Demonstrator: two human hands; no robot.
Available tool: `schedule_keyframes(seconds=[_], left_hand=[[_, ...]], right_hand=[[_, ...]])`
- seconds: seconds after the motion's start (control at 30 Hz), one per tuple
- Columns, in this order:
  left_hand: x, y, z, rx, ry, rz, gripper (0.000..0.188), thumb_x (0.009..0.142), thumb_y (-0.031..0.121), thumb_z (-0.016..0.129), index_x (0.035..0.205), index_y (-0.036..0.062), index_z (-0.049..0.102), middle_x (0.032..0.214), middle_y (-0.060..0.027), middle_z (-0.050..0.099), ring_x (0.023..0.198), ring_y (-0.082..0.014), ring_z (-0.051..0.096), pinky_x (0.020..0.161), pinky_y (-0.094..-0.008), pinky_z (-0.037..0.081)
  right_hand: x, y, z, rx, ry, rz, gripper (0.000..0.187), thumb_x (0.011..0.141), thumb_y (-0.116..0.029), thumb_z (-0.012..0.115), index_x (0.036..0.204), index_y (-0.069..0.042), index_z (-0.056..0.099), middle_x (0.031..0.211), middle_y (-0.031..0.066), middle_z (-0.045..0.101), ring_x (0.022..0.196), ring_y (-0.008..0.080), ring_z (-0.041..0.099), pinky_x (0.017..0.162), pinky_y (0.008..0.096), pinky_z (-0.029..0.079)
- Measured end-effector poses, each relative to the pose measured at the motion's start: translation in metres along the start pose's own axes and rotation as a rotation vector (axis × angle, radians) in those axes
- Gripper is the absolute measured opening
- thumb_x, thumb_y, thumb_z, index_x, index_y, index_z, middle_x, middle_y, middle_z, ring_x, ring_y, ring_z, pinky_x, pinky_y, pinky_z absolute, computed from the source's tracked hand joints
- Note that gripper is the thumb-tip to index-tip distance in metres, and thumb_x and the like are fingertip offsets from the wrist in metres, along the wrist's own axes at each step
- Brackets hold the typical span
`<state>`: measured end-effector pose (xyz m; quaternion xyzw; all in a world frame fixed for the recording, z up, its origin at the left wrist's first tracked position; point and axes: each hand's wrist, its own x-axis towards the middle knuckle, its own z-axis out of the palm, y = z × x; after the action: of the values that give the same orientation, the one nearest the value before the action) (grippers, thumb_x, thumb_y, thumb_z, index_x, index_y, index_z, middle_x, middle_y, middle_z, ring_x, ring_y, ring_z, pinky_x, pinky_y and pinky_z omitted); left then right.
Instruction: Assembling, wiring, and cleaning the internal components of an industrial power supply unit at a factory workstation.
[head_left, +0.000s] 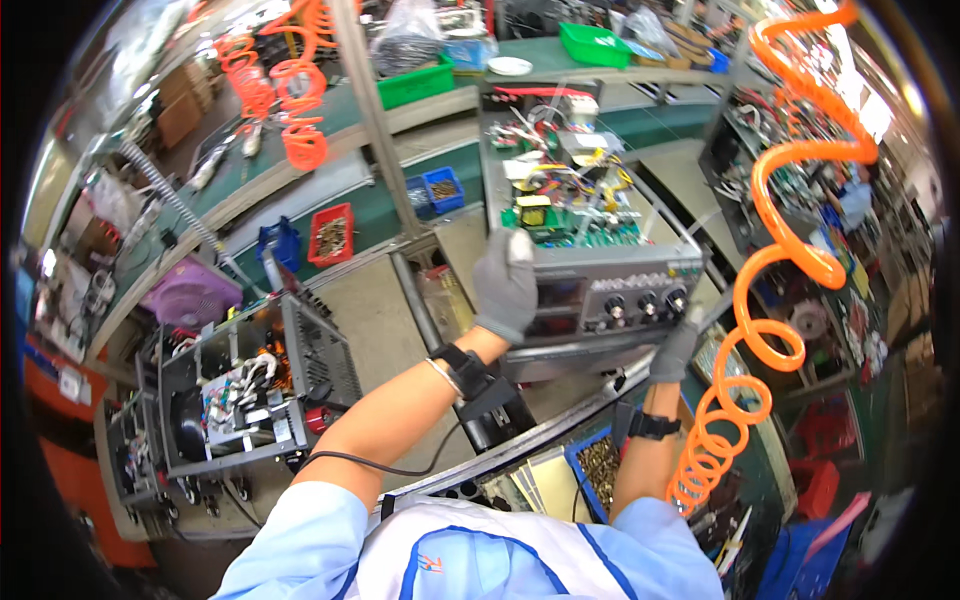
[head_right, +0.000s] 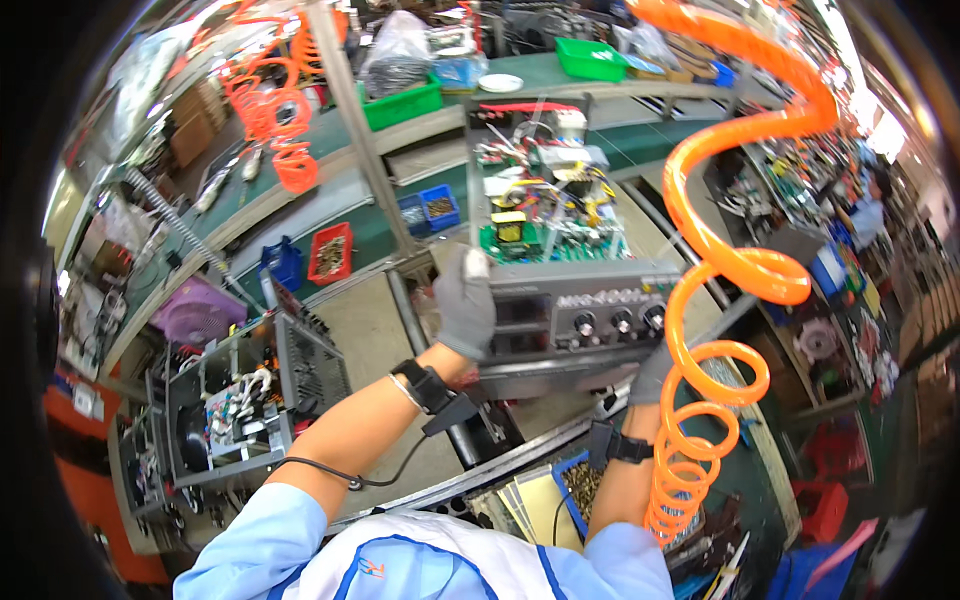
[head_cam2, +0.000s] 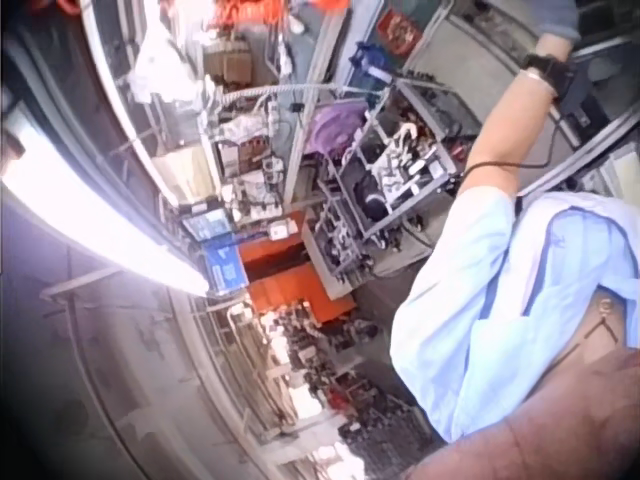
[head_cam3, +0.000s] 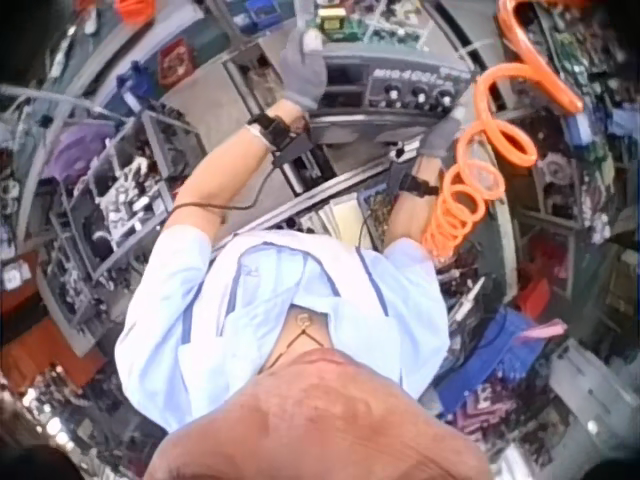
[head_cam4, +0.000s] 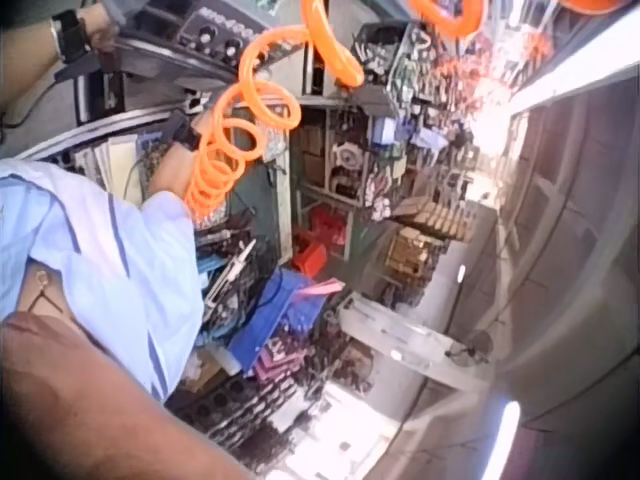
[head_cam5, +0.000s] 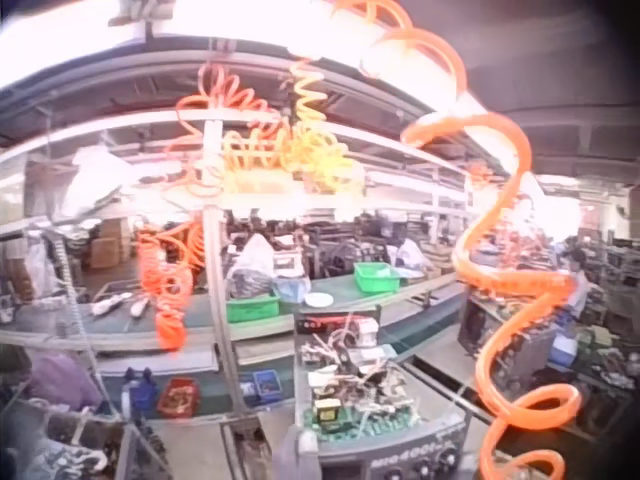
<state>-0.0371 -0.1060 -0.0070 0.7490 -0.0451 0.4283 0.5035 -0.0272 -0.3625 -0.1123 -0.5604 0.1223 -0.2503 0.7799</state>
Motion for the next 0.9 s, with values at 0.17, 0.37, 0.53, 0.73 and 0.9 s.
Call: schedule_keyframes(seconds=[0.17,0.37,0.53,0.73,0.9], left_hand=[[0.016,-0.023,-0.004,0.026,-0.011,-0.051,0.029,0.094,0.026,0.043,0.084,0.0014,0.054,0.068,-0.0183,0.055,0.063,-0.0359,0.056,0.057,-0.0423,0.041],[0.043,-0.052,-0.008,-0.015,-0.024,-0.050,0.031,0.094,0.026,0.043,0.085,-0.0007,0.055,0.069,-0.0185,0.056,0.062,-0.0351,0.054,0.059,-0.0380,0.042],[0.071,-0.068,-0.022,0.004,-0.092,-0.105,0.039,0.094,0.030,0.041,0.073,0.0007,0.055,0.062,-0.0156,0.053,0.058,-0.0239,0.051,0.060,-0.0350,0.042],[0.095,-0.095,-0.026,0.048,-0.128,-0.125,0.044,0.093,0.034,0.038,0.072,0.0000,0.057,0.063,-0.0148,0.056,0.059,-0.0242,0.053,0.061,-0.0349,0.043],[0.102,-0.100,-0.025,0.102,-0.160,-0.113,0.047,0.093,0.036,0.038,0.071,0.0002,0.059,0.064,-0.0153,0.059,0.061,-0.0264,0.055,0.063,-0.0352,0.044]], right_hand=[[-0.016,-0.011,0.026,0.164,-0.157,0.112,0.072,0.088,-0.063,0.035,0.124,-0.002,0.049,0.119,0.0076,0.053,0.106,0.0196,0.048,0.096,0.0344,0.034],[-0.029,0.003,0.037,0.101,-0.003,0.070,0.075,0.089,-0.064,0.028,0.122,0.001,0.050,0.117,0.0096,0.055,0.104,0.0212,0.050,0.098,0.0328,0.032],[-0.043,-0.002,0.048,0.060,-0.190,0.113,0.083,0.088,-0.066,0.021,0.122,0.005,0.048,0.115,0.0111,0.056,0.104,0.0210,0.050,0.097,0.0332,0.032],[-0.065,-0.018,0.064,0.104,-0.299,0.178,0.088,0.088,-0.067,0.020,0.126,0.008,0.043,0.118,0.0134,0.054,0.111,0.0222,0.046,0.100,0.0329,0.028],[-0.073,-0.010,0.065,0.101,-0.291,0.156,0.086,0.088,-0.067,0.020,0.126,0.007,0.043,0.117,0.0123,0.054,0.110,0.0213,0.045,0.099,0.0322,0.029]])
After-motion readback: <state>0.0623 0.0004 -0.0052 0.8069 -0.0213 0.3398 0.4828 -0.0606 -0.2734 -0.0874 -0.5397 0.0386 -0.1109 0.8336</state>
